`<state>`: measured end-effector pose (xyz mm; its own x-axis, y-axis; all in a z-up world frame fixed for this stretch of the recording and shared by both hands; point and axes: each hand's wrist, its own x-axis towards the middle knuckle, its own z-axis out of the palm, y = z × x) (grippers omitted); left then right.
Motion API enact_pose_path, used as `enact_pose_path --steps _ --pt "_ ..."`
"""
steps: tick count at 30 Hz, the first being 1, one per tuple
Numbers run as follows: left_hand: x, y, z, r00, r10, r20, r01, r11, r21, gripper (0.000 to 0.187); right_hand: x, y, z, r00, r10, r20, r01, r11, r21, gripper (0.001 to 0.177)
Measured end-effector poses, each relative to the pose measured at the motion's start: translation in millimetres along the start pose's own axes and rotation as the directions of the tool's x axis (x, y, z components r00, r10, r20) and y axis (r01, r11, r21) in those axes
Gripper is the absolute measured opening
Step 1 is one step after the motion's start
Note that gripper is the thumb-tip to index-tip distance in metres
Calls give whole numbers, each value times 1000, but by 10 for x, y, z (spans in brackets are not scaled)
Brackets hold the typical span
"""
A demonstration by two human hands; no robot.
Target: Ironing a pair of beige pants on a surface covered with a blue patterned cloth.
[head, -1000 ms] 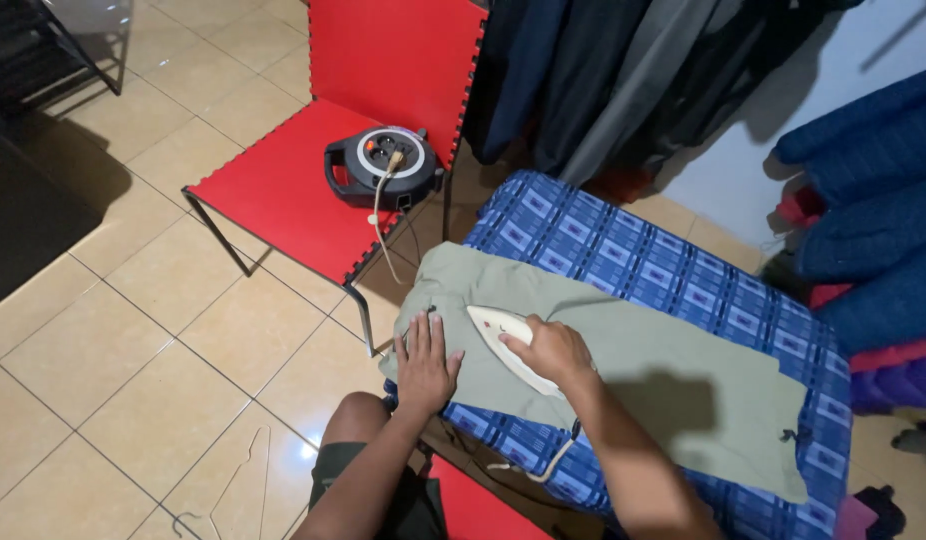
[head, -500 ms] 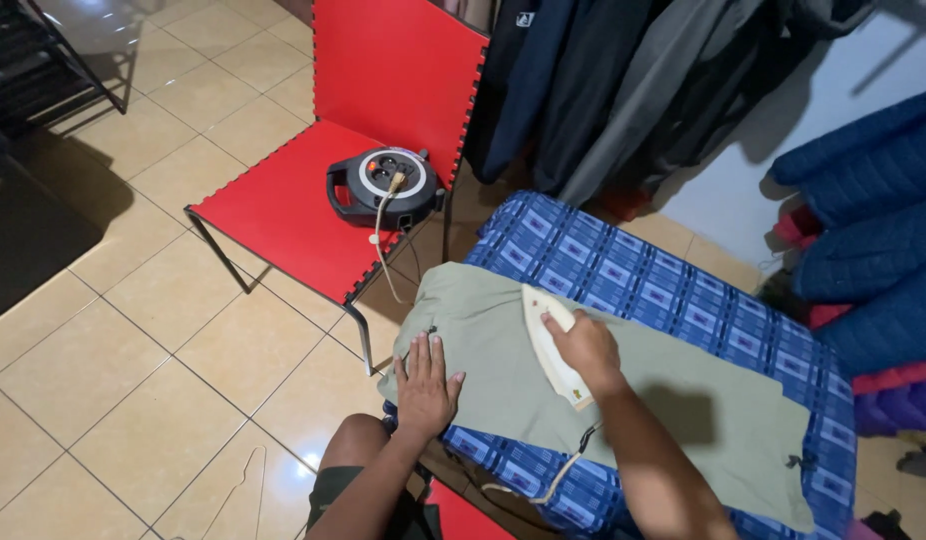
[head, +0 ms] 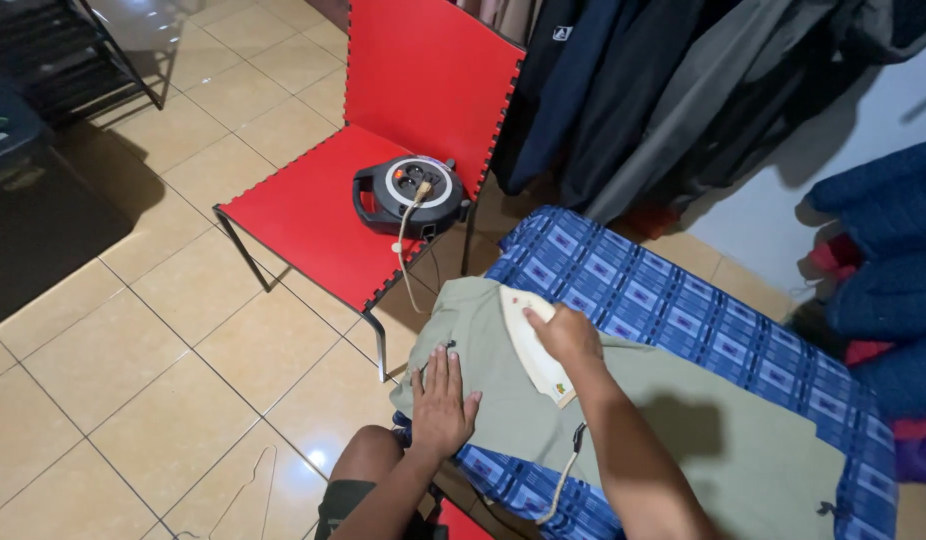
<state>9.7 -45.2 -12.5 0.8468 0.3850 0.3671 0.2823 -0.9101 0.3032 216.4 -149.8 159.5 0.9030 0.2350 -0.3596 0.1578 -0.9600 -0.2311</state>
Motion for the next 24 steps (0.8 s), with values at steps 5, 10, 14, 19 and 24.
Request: enact_pose_path --steps 5,10,14,19,24 --pt "4 0 34 1000 -8 6 8 1000 19 77 67 67 -24 1000 16 -19 -15 997 75 75" --pt "9 -9 24 1000 2 -10 -2 1000 -10 75 -256 62 -69 995 -99 30 98 995 33 72" --pt "-1 13 29 1000 -8 6 8 1000 24 76 -193 16 0 953 -291 89 301 945 -127 73" --pt "12 5 4 1000 -3 4 3 1000 28 75 -60 -149 -106 998 -14 57 16 1000 -23 79" --pt "17 16 -25 999 6 -54 -8 1000 -26 74 79 -48 -70 999 37 1 -37 994 106 80"
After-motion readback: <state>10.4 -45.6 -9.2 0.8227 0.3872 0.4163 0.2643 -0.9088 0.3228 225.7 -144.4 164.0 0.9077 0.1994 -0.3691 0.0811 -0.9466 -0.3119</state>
